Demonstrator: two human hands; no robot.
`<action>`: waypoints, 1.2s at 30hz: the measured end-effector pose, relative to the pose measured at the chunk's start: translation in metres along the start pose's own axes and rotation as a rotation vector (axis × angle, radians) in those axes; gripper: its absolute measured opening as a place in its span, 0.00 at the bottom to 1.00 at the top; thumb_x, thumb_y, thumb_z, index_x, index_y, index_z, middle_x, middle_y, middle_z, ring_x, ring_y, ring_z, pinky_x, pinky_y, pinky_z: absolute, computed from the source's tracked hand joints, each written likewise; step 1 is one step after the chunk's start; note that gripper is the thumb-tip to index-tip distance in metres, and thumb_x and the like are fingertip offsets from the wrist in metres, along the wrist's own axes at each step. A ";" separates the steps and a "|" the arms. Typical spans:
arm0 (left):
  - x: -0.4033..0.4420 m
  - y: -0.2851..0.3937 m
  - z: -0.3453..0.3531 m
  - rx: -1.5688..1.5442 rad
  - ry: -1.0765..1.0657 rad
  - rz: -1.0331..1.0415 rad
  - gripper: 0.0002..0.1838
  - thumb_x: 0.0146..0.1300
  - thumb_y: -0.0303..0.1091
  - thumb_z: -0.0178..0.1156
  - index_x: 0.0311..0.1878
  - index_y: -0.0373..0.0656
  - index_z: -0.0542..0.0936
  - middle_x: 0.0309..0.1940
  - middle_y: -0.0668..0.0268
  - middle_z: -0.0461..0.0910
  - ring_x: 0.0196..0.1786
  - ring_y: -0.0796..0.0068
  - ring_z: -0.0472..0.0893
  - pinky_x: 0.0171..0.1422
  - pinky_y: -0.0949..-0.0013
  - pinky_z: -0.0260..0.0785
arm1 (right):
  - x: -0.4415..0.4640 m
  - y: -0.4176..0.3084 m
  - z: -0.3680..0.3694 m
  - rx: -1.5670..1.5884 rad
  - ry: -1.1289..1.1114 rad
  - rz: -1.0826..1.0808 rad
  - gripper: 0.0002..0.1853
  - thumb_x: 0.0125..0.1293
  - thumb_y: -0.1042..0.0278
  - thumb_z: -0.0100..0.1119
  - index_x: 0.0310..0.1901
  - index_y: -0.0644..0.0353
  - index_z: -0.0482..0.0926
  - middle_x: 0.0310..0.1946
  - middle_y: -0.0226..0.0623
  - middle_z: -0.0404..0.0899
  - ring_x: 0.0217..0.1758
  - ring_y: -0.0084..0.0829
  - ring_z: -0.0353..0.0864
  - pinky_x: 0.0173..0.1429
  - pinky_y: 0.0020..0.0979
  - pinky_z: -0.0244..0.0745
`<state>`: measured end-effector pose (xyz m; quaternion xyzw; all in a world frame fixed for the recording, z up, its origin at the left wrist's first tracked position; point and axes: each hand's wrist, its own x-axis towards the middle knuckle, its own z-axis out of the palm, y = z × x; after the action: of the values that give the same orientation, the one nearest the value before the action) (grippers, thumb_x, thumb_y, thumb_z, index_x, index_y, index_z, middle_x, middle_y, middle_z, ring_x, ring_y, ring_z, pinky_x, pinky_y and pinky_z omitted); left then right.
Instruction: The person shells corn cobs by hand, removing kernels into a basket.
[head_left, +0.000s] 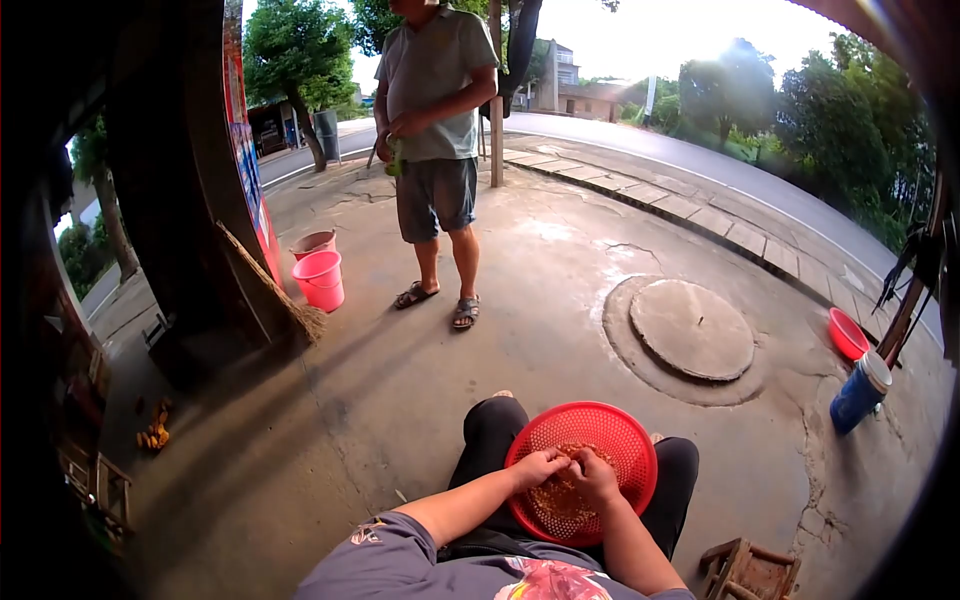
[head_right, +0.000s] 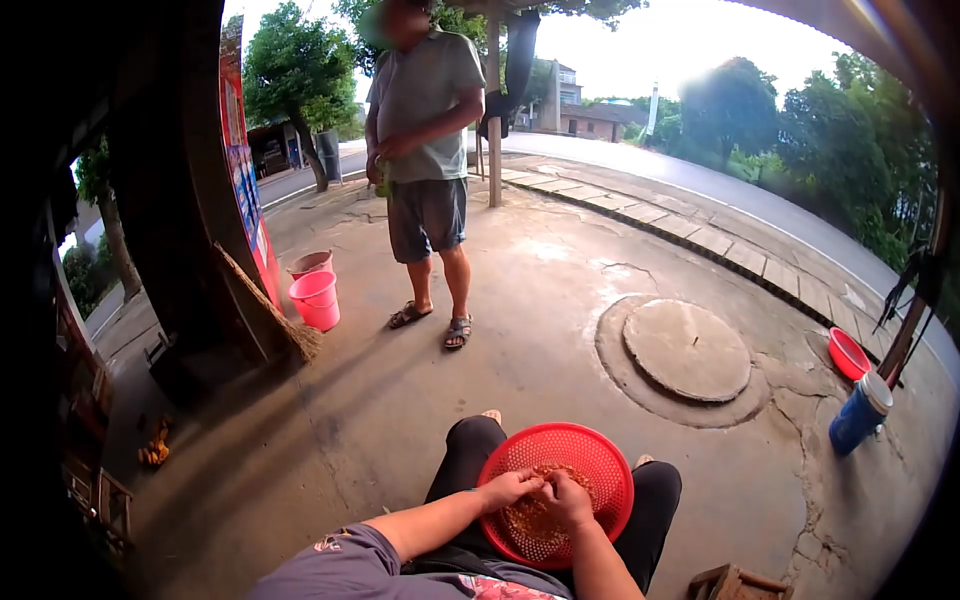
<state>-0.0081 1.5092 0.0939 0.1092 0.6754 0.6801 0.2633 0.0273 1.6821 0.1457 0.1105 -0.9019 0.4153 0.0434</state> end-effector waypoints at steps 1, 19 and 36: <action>0.000 0.000 0.000 0.001 -0.003 0.004 0.17 0.69 0.43 0.54 0.51 0.41 0.75 0.41 0.70 0.78 0.43 0.81 0.75 0.50 0.75 0.68 | 0.000 0.002 0.001 0.001 0.000 0.000 0.10 0.61 0.64 0.58 0.41 0.57 0.78 0.32 0.50 0.80 0.37 0.44 0.82 0.42 0.38 0.76; -0.007 0.014 0.005 -0.078 0.028 0.022 0.18 0.68 0.43 0.53 0.53 0.40 0.75 0.41 0.68 0.78 0.43 0.80 0.76 0.48 0.75 0.70 | 0.008 0.020 0.002 0.424 -0.120 0.172 0.10 0.63 0.65 0.58 0.40 0.62 0.79 0.32 0.33 0.81 0.35 0.24 0.78 0.41 0.26 0.74; -0.009 0.015 0.003 -0.116 0.008 0.067 0.19 0.64 0.36 0.60 0.55 0.38 0.72 0.47 0.65 0.77 0.49 0.78 0.76 0.54 0.74 0.69 | 0.011 0.025 -0.001 0.693 -0.192 0.321 0.10 0.65 0.66 0.57 0.43 0.62 0.78 0.32 0.29 0.79 0.33 0.20 0.76 0.38 0.22 0.73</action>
<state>-0.0020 1.5081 0.1111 0.1133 0.6320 0.7269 0.2436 0.0111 1.6971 0.1293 0.0145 -0.7139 0.6847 -0.1463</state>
